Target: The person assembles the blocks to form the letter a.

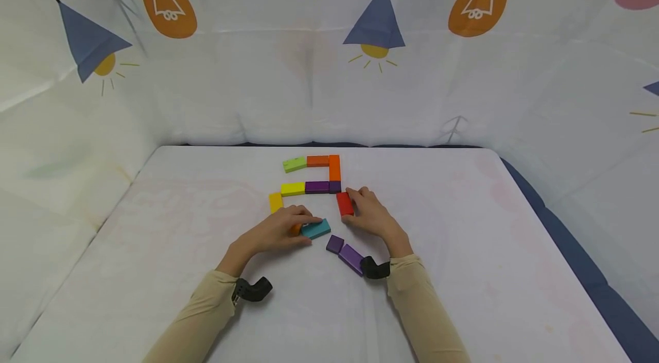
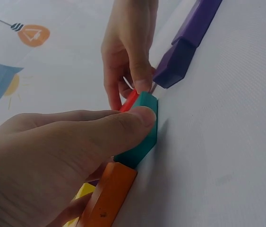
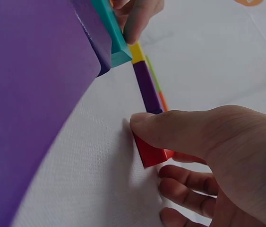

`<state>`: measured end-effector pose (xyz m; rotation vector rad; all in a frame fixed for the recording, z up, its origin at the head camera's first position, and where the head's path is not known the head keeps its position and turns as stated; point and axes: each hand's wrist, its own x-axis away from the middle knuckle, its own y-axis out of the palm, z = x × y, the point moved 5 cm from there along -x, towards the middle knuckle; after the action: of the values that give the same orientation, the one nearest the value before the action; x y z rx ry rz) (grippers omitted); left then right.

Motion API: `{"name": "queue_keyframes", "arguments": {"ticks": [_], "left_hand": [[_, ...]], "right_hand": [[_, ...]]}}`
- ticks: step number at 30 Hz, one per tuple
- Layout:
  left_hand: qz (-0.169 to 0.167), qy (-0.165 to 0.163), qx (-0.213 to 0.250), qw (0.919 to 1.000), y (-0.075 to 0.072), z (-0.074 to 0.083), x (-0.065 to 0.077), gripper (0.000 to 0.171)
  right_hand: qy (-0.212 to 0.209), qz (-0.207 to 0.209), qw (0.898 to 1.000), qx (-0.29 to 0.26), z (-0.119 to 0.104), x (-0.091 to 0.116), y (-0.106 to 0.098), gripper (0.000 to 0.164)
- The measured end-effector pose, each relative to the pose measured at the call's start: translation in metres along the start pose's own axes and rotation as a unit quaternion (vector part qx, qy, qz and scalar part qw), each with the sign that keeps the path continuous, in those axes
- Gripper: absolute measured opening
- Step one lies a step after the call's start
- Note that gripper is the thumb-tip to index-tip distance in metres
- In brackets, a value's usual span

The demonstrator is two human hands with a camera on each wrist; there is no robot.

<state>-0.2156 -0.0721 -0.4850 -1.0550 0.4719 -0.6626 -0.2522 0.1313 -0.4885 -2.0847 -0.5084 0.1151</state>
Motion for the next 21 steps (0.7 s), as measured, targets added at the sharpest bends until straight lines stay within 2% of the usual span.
{"name": "queue_keyframes", "arguments": {"ticks": [11,21], "left_hand": [[-0.005,-0.003,0.004,1.0,0.0007,-0.0004,-0.0006,0.046],[-0.009,-0.009,0.011,0.9999,-0.001,0.0013,-0.0001,0.046]], "right_hand": [[-0.009,0.01,1.0,-0.008,0.0004,-0.0039,0.0019,0.069],[0.012,0.007,1.0,-0.025,-0.0026,-0.0037,0.003,0.07]]}}
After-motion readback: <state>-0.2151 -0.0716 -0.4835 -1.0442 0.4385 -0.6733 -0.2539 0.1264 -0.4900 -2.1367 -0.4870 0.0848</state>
